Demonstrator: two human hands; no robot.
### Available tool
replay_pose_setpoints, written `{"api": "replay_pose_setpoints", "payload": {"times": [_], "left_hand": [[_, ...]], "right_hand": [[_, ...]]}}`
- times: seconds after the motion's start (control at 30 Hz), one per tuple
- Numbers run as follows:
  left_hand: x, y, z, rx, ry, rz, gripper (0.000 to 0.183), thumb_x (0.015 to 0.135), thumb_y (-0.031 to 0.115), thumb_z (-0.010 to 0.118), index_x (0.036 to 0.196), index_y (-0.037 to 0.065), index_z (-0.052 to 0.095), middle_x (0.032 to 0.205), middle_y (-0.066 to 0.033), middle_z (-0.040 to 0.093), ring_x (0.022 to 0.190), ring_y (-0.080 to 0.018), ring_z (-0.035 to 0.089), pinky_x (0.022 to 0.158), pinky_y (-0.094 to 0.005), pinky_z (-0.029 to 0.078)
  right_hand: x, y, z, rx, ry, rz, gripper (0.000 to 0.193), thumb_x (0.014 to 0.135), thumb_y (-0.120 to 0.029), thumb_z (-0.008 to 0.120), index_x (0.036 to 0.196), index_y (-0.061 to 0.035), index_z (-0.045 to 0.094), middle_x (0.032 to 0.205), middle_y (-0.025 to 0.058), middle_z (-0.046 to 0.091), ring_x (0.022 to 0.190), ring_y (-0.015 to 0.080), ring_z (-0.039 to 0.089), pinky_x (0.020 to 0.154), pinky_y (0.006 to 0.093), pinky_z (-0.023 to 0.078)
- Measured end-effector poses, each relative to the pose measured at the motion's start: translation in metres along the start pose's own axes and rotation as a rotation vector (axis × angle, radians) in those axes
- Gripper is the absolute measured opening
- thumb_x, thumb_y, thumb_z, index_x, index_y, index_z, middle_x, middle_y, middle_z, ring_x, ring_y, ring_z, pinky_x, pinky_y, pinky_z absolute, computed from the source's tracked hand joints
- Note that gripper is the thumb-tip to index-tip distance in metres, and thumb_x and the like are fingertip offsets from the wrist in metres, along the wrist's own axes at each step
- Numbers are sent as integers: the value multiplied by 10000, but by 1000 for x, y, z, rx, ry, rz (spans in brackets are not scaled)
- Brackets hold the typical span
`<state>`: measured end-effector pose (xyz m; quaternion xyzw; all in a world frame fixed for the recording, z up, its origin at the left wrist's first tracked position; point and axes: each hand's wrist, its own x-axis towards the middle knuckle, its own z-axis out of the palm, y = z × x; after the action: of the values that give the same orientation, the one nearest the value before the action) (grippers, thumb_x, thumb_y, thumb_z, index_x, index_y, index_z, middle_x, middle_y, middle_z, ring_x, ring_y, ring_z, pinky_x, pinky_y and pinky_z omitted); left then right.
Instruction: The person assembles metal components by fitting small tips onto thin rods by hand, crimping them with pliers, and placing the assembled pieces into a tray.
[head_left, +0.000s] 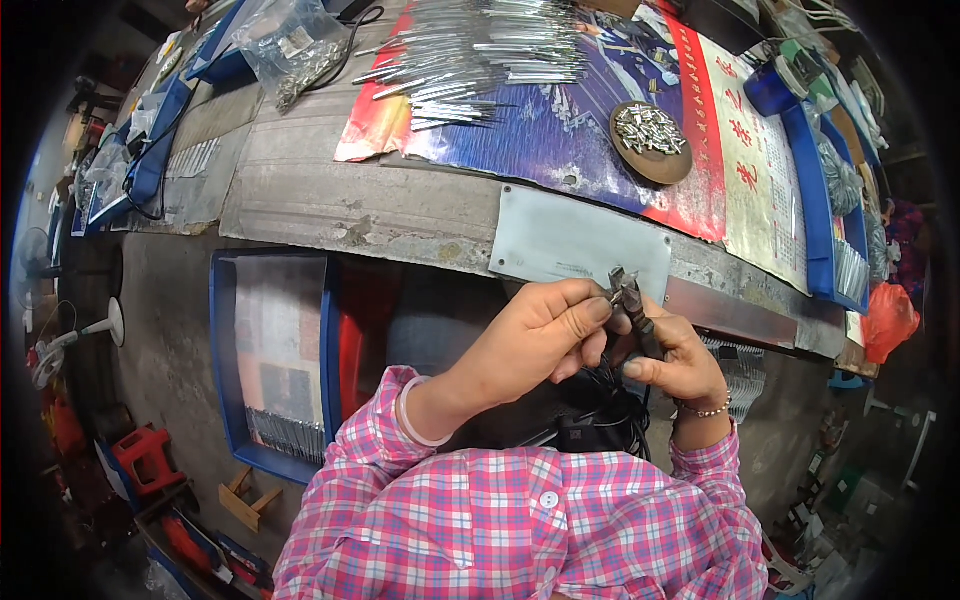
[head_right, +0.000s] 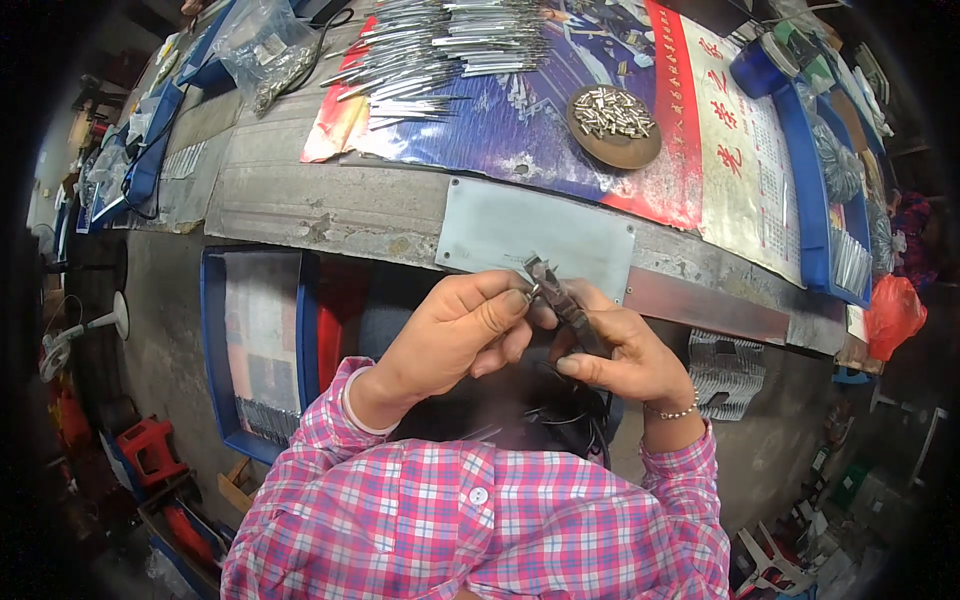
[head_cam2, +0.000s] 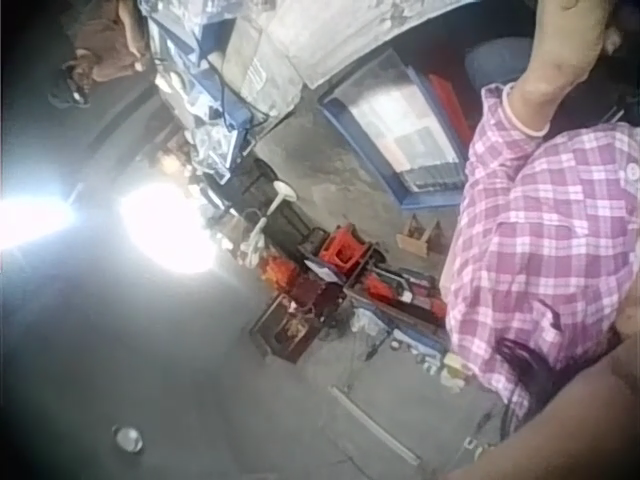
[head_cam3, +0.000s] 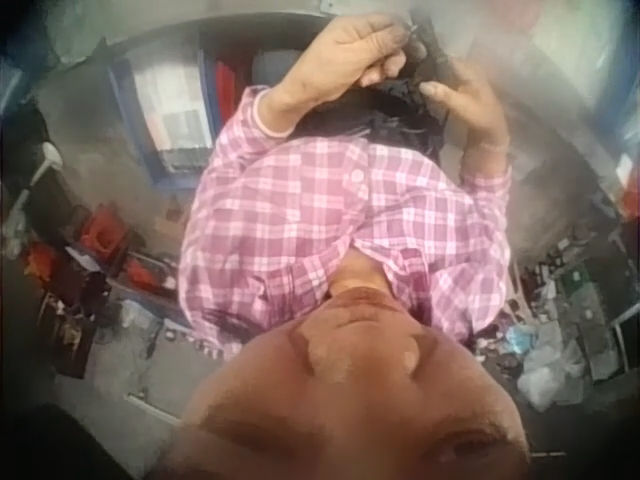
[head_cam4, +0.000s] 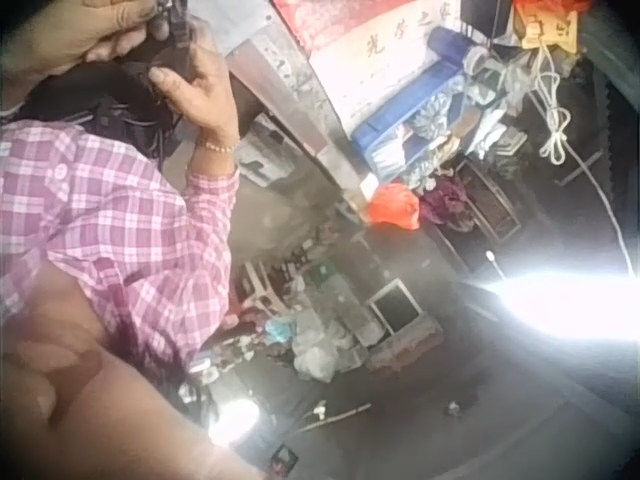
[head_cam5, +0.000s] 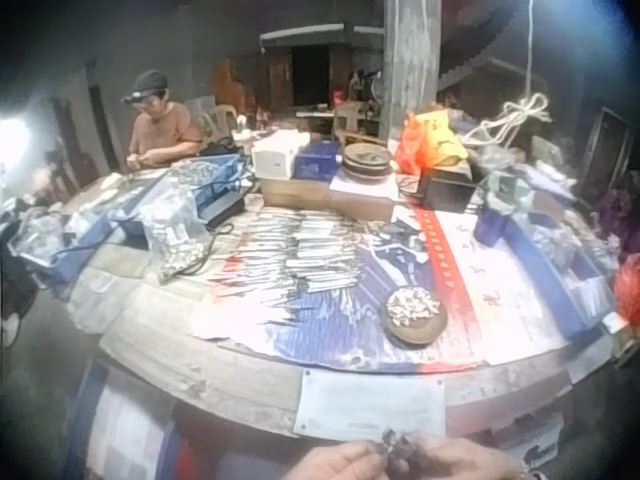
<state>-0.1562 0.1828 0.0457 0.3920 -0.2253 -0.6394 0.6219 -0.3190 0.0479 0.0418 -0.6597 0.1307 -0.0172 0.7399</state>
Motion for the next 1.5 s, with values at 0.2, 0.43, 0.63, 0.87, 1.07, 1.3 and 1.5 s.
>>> {"api": "replay_pose_setpoints", "payload": {"times": [0.2,0.43,0.63,0.87,1.07,1.3,1.5], "left_hand": [[2,6,-8,-232,-102,-214,290,957,239,434,956,-19,566,622,-40,545,421,-31,413,413,-145,309],[0,-5,-14,1,-64,-161,279,962,225,417,880,3,566,609,-35,543,419,-38,419,416,-161,336],[13,-30,-10,1288,383,637,72,849,30,518,844,-41,524,588,-145,530,505,-281,572,442,-330,411],[3,-14,-24,-380,-185,-385,388,971,316,355,991,-21,546,658,-108,602,509,-157,586,468,-236,460],[-3,-34,-32,-589,-341,-363,339,952,303,423,899,-6,551,622,-87,583,453,-111,545,437,-190,421],[1,-25,-27,-316,-193,-326,325,941,305,457,813,25,558,584,-42,568,405,-73,500,396,-165,388],[2,-22,-24,-176,-106,-289,319,948,301,447,813,31,551,585,-28,563,416,-69,497,404,-164,387]], "right_hand": [[1,7,-2,-254,58,-157,267,767,-109,650,960,57,569,1066,134,542,848,202,545,717,290,434],[-2,9,9,-420,141,-156,187,759,-108,652,740,39,538,928,148,562,769,257,555,692,311,436],[2,17,18,-551,267,-107,191,764,-113,644,727,38,534,846,134,540,692,266,530,633,327,420],[-7,7,16,-433,196,-111,169,758,-105,646,786,44,574,902,138,571,737,254,561,662,308,436],[-13,-1,16,-419,113,-76,157,743,-87,659,782,40,575,898,143,570,725,256,563,649,309,442],[-15,3,15,-489,139,-64,171,755,-102,652,784,44,569,880,147,557,708,276,548,631,318,433],[-13,5,17,-488,163,-20,181,765,-115,653,787,41,564,889,142,549,719,252,541,637,318,427]]}}
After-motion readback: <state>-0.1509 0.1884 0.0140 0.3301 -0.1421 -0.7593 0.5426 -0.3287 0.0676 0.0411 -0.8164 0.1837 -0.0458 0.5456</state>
